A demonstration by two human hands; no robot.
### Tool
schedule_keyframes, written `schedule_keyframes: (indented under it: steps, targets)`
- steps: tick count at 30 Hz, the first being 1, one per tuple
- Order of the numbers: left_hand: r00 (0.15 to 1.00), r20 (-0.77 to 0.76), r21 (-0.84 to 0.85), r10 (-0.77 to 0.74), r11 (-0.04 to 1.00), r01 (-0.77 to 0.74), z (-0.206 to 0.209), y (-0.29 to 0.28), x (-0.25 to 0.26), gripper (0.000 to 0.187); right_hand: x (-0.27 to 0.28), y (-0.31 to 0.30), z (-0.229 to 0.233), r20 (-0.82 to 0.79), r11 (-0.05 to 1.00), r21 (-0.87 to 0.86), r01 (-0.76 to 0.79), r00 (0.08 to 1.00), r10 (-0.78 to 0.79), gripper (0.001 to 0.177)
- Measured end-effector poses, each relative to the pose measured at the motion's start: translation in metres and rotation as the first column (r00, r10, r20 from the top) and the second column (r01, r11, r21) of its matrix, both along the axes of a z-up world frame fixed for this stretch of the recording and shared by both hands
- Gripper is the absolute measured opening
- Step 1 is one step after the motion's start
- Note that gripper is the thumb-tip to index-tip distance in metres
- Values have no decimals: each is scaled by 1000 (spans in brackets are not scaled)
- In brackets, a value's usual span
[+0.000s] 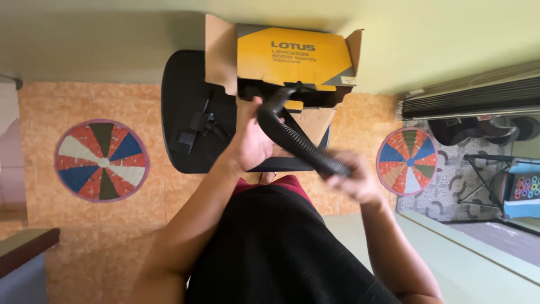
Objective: Unboxing and assembling a handheld vacuum cleaner.
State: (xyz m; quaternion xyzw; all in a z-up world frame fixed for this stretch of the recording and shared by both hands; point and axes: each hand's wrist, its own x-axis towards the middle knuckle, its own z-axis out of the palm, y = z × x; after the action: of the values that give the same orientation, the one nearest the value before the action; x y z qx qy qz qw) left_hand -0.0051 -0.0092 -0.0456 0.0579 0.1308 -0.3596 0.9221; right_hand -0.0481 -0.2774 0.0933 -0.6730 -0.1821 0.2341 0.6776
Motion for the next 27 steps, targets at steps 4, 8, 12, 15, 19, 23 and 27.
schedule_keyframes:
  steps: [4,8,12,15,19,23,27]
  targets:
    - [997,-73,55,11,998,-7,22,11,-13,68,-4,68,34,188,923,-323,-210,942,280,46]
    - [996,38,149,-83,986,76,30,22,-22,63,-10,106,43,112,854,-284,-435,870,480,38]
    - [973,138,299,-186,944,138,47,39,-36,79,-11,131,51,48,729,-170,-663,733,679,39]
    - [950,269,322,-161,944,69,72,68,-55,91,-12,146,59,104,609,-70,-790,601,792,40]
    - [929,370,354,-9,926,-132,56,123,-93,94,-10,179,73,189,644,56,-763,641,744,36]
    - [921,316,475,228,802,-361,27,160,-115,99,-30,210,-10,146,954,-236,-182,964,220,39]
    - [927,306,659,215,655,-370,-20,181,-105,96,-31,237,-120,-570,960,-147,-239,814,115,45]
